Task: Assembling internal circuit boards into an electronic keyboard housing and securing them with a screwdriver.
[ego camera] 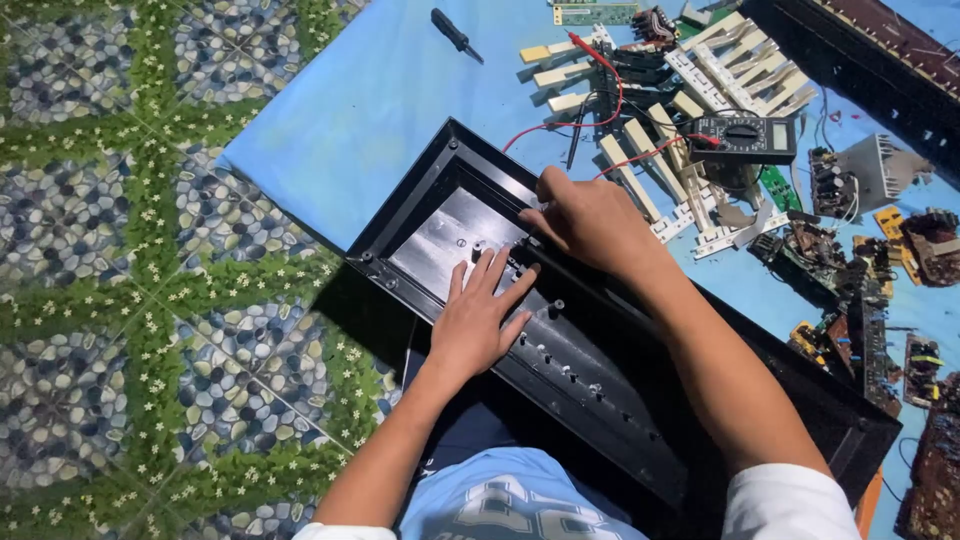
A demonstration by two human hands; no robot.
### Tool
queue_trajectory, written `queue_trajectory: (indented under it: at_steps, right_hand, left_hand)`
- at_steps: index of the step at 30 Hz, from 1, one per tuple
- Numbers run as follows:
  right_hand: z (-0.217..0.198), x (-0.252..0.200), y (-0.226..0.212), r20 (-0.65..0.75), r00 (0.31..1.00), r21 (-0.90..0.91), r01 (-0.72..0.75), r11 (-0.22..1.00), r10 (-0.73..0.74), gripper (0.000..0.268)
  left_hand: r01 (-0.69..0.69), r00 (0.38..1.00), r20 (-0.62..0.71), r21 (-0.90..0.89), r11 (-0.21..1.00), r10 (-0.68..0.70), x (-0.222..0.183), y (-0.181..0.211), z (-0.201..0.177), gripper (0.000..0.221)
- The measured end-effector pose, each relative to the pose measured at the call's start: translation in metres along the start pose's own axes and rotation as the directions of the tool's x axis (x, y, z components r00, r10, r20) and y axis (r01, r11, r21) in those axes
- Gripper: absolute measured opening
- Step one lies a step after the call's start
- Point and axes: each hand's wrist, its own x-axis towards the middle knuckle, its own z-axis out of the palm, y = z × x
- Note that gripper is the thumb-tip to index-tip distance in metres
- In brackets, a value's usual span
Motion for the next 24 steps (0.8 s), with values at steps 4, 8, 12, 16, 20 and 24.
queue_trajectory:
  at_steps: [4,8,12,16,20,24]
  right_hand:
    - [0.004,0.001,0.008,0.024,1.000,0.067,-0.014,0.998,0.013,0.031]
    - [0.002,0.000,0.008,0.009,1.000,0.018,-0.025,1.000,0.025,0.027]
    - [-0.005,0.003,0.002,0.038,0.998,0.009,-0.059,0.998,0.059,0.033]
    - [0.005,0.002,0.009,0.055,0.997,0.047,-0.063,0.997,0.060,0.028]
    - [0.003,0.003,0.007,0.047,0.997,0.019,-0.068,0.997,0.067,0.028]
    - [-0.001,0.005,0.007,0.079,0.997,0.032,-0.026,0.999,0.023,0.026]
  left_hand:
    - [0.006,1.000,0.012,-0.012,1.000,-0.006,-0.003,0.002,-0.003,0.050]
    - [-0.006,1.000,-0.002,-0.002,1.000,0.006,0.002,0.003,-0.006,0.051]
    - [0.011,1.000,0.015,-0.020,1.000,-0.010,0.000,0.001,-0.003,0.052]
    - [0.007,1.000,0.031,-0.010,1.000,-0.007,0.001,0.002,-0.003,0.054]
    - [0.014,0.999,0.032,-0.006,1.000,-0.014,-0.001,0.002,-0.004,0.052]
    - [0.008,0.999,0.037,0.016,1.000,-0.008,0.001,0.002,-0.005,0.055]
